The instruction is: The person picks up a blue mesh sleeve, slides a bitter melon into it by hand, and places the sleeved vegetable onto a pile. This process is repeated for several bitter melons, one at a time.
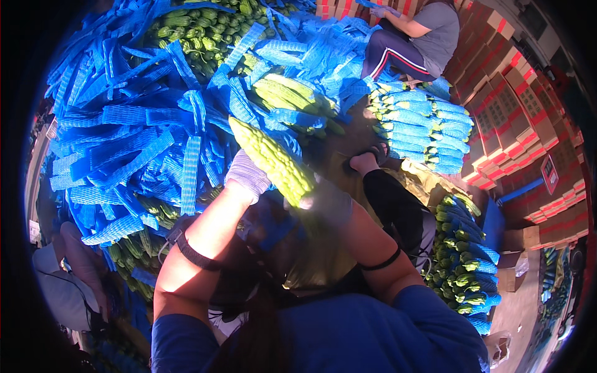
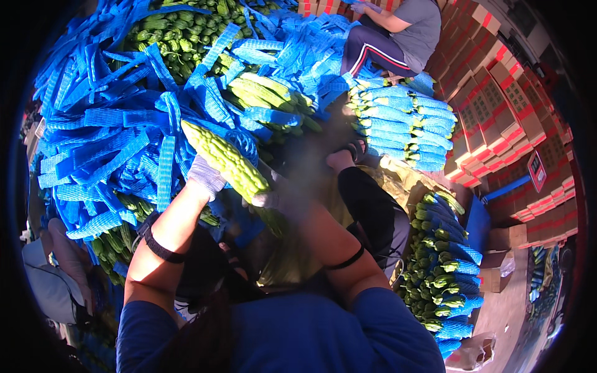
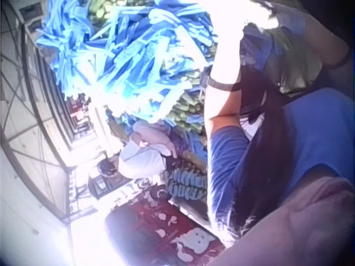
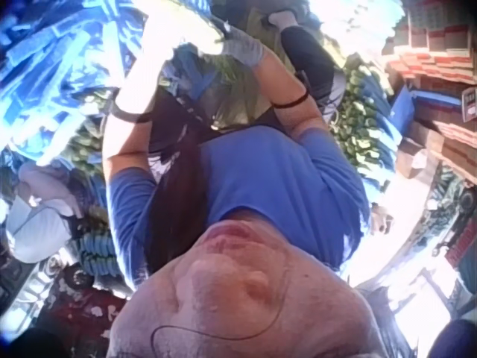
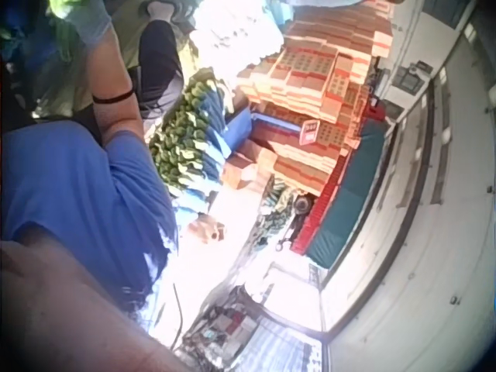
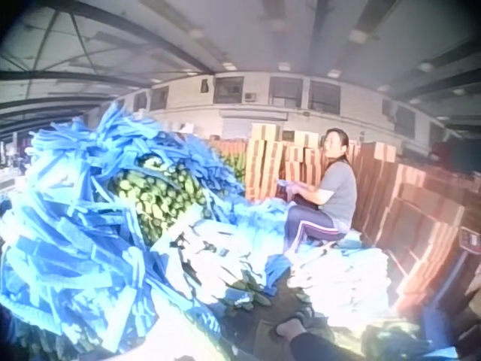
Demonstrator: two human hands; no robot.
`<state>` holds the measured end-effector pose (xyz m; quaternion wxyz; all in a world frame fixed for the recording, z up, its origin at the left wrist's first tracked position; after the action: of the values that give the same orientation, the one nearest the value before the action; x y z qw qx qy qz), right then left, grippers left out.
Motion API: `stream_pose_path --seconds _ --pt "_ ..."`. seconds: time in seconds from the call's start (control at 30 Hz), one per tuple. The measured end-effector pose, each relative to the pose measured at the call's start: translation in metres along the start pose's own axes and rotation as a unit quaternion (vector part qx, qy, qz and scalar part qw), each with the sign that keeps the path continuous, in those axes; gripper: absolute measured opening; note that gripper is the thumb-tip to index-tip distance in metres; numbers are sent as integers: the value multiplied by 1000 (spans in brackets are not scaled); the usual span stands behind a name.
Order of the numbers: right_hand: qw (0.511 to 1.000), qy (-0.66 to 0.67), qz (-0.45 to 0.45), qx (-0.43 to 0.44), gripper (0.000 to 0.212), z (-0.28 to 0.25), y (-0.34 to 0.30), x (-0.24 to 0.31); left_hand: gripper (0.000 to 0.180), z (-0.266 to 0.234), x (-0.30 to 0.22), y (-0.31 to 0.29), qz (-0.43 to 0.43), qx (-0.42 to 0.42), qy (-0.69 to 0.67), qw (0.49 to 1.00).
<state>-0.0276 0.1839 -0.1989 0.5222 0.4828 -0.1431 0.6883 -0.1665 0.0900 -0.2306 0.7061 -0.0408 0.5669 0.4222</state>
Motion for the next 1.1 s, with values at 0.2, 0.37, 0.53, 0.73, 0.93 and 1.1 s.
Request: stream_pose_path --seconds 0.2,0.37,0.53,0.73,0.93,1.1 --pt "894 -423 82 -119 76 -25 -26 8 17 -3 -81 5 -199 -159 32 966" --pt "630 -746 30 -215 76 -40 -52 5 16 41 -121 13 -44 -11 374 926" --pt "732 -627 120 -238 72 -49 -25 8 49 115 -94 7 -20 156 648 745" --pt "791 -588 -56 -157 85 9 16 51 79 102 -63 8 -35 91 167 981" --pt "863 -505 13 20 97 21 -11 17 63 78 -108 21 4 20 197 980" --pt "816 -508 205 -186 67 -4 -46 12 30 103 -135 19 49 77 692 716"
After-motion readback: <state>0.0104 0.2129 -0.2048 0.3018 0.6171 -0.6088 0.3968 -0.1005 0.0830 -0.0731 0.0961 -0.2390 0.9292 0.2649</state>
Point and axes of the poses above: each hand's wrist, its own y-axis towards the middle knuckle, its own z-axis out of the palm, x = y × z, the point moved 10 cm from there along y, towards the middle knuckle, and after that the axes turned 13 degrees about x, right-handed, at the moved point
